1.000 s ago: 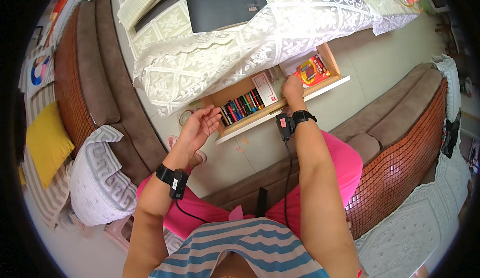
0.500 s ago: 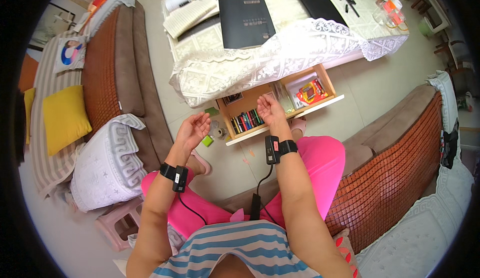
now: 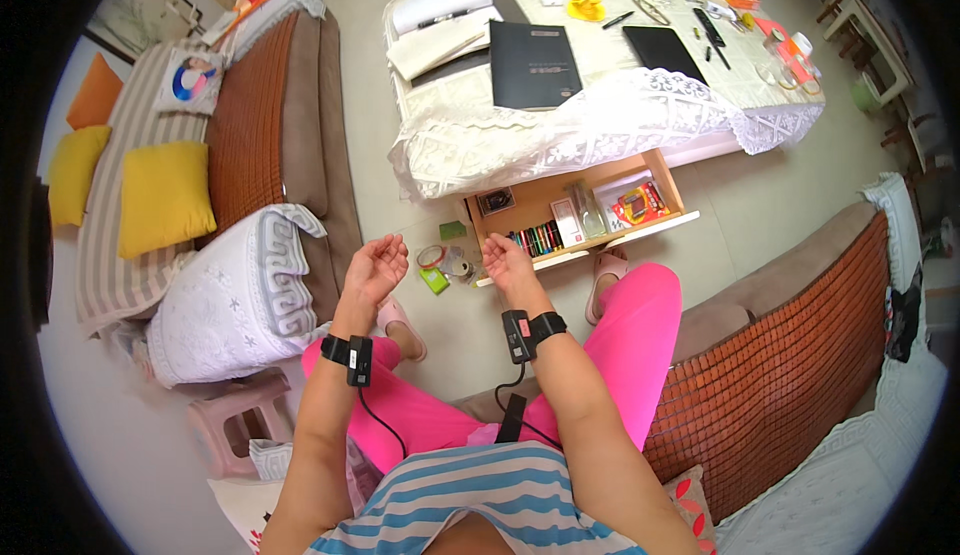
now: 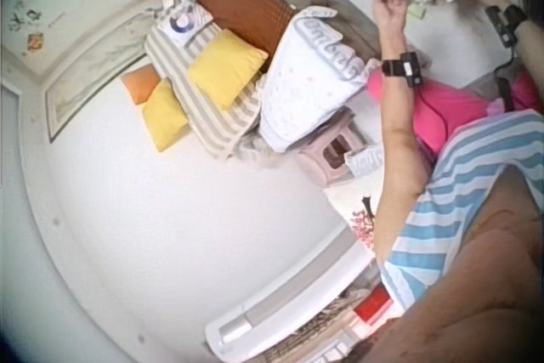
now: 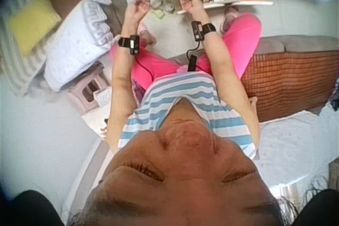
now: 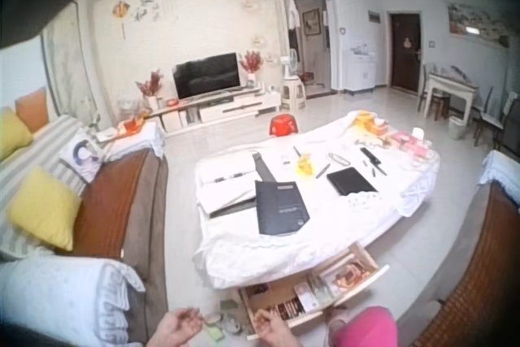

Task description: The person places objects into a drawer including batteries, small boxes, documents, and containers.

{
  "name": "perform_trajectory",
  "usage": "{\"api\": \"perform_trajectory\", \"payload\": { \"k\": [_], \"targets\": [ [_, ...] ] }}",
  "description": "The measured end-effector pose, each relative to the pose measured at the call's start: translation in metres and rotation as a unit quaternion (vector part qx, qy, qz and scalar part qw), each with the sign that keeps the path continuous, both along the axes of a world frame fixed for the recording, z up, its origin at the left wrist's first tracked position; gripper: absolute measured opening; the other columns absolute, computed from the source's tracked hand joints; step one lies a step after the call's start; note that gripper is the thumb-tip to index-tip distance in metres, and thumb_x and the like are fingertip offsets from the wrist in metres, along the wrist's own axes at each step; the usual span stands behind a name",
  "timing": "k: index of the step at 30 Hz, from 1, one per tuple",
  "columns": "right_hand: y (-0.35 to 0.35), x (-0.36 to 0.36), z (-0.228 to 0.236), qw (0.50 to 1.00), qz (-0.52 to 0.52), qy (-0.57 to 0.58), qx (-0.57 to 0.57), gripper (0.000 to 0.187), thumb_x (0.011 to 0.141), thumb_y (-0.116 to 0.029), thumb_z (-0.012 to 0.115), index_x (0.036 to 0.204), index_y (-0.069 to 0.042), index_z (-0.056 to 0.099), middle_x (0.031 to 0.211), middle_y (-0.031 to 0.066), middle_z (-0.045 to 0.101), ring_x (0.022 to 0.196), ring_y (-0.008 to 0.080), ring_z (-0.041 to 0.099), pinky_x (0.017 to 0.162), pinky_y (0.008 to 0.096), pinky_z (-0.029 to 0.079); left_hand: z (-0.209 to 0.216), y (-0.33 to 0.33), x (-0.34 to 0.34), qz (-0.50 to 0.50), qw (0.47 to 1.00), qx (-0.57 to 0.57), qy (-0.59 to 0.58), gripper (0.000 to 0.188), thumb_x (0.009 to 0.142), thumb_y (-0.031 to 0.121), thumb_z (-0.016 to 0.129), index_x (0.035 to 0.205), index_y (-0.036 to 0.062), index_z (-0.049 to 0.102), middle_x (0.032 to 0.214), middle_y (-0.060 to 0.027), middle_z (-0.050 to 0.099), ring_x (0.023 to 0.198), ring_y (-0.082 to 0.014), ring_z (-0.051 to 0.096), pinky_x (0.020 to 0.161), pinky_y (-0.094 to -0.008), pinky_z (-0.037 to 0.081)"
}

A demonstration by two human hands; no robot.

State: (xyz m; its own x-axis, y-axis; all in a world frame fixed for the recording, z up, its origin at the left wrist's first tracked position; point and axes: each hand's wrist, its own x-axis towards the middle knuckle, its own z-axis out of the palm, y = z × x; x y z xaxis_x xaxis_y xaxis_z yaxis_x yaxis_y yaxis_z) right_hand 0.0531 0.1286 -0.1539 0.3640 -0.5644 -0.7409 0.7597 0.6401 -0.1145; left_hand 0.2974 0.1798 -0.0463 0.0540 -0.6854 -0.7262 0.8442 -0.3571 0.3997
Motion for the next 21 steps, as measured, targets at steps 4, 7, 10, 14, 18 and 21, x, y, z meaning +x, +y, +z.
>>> {"api": "perform_trajectory", "payload": {
  "k": [4,7,10,14,18,21],
  "targets": [
    [0.006,0.05,-0.023,0.997,0.063,0.021,0.031,0.009,0.084,-0.011,0.058,0.09,-0.004,0.059,0.077,0.0059,0.062,0.069,0.0177,0.061,0.058,0.0267,0.05,-0.036,-0.011,0.038,0.026,0.999,0.012,0.038,0.016,0.086,0.012,0.047,0.099,0.0022,0.051,0.098,-0.0103,0.06,0.085,-0.0233,0.057,0.073,-0.0326,0.048],
    [0.002,0.084,-0.047,0.993,0.102,0.038,0.044,0.008,0.084,-0.011,0.059,0.087,-0.003,0.06,0.076,0.0062,0.062,0.069,0.0177,0.061,0.059,0.0274,0.052,-0.051,-0.018,0.069,0.064,0.997,0.009,0.048,0.016,0.086,0.011,0.048,0.098,0.0019,0.051,0.098,-0.0104,0.059,0.085,-0.023,0.057,0.073,-0.0326,0.048],
    [-0.005,0.12,-0.075,0.989,0.116,0.043,0.086,0.007,0.084,-0.01,0.058,0.087,-0.003,0.059,0.077,0.0068,0.063,0.069,0.0175,0.062,0.06,0.0274,0.052,-0.066,-0.019,0.105,0.117,0.991,0.029,0.055,0.015,0.085,0.01,0.049,0.097,0.0017,0.052,0.097,-0.0101,0.059,0.085,-0.0229,0.056,0.073,-0.0329,0.047],
    [-0.014,0.157,-0.129,0.984,0.096,0.038,0.145,0.007,0.086,-0.01,0.055,0.088,-0.003,0.057,0.077,0.0065,0.063,0.069,0.0177,0.062,0.061,0.0279,0.053,-0.078,-0.02,0.135,0.165,0.98,0.031,0.103,0.014,0.086,0.009,0.046,0.094,0.0002,0.053,0.097,-0.0091,0.059,0.086,-0.0244,0.057,0.073,-0.0339,0.048],
    [-0.006,0.187,-0.182,0.962,0.087,0.116,0.232,0.01,0.085,-0.017,0.059,0.085,-0.007,0.057,0.073,0.0039,0.061,0.064,0.0169,0.06,0.06,0.0287,0.053,-0.054,-0.025,0.143,0.183,0.978,0.007,0.097,0.015,0.086,0.009,0.045,0.096,0.0003,0.053,0.096,-0.0085,0.059,0.087,-0.0236,0.056,0.075,-0.0335,0.048],
    [0.007,0.205,-0.215,0.928,0.159,0.191,0.277,0.017,0.083,-0.027,0.063,0.082,-0.012,0.055,0.065,0.0004,0.054,0.058,0.0156,0.055,0.053,0.0294,0.05,-0.054,-0.019,0.151,0.18,0.978,0.021,0.106,0.016,0.086,0.008,0.045,0.097,0.0001,0.054,0.095,-0.0087,0.059,0.086,-0.0232,0.056,0.075,-0.0329,0.047]
  ]
}}
